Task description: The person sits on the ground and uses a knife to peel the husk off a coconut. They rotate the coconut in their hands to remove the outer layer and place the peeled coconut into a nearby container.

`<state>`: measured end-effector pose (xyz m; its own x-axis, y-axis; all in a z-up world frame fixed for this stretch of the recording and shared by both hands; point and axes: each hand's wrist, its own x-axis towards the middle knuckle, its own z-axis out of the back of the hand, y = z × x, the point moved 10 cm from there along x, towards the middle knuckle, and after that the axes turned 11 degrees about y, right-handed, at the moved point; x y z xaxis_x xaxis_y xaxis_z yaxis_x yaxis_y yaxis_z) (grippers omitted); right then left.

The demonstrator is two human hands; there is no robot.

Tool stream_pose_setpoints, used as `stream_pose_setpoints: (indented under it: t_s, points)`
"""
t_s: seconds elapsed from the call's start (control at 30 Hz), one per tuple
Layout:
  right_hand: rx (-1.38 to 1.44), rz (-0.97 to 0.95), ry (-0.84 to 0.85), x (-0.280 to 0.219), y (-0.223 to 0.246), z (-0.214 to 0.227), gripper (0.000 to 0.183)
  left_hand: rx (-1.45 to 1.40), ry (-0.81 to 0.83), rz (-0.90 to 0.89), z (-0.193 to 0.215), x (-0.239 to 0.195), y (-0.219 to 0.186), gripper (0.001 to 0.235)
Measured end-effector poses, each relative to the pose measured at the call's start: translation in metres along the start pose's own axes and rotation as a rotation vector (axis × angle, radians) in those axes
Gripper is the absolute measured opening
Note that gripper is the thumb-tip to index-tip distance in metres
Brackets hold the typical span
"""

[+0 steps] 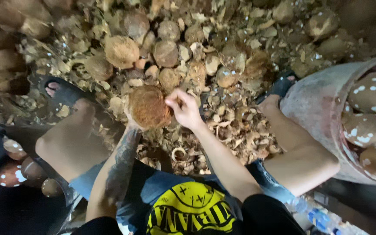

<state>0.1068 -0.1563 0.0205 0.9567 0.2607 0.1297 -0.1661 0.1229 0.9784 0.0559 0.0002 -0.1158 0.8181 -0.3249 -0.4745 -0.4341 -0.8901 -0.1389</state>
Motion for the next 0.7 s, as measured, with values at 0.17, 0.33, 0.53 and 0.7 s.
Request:
stream_pose_setpoints:
  t_s: [0.17,0.33,0.53,0.7]
  points:
    - [-0.214,-0.085,-0.165,0.009,-0.016,0.018,0.012,0.023,0.004,-0.017,-0.011,0.007,-0.006,0.072]
    - [0.047,-0.27,-0.454,-0.002,-0.065,0.104,0.011,0.054,-0.01,-0.049,0.0,0.019,-0.028,0.071]
    - [-0.158,-0.024,-0.079,0.023,-0.002,0.123,0.01,0.018,-0.036,-0.069,-0.006,0.014,-0.001,0.069]
    - [-0.089,-0.065,0.168,0.006,0.03,0.013,0.017,0.04,-0.065,-0.064,-0.018,0.011,0.001,0.068]
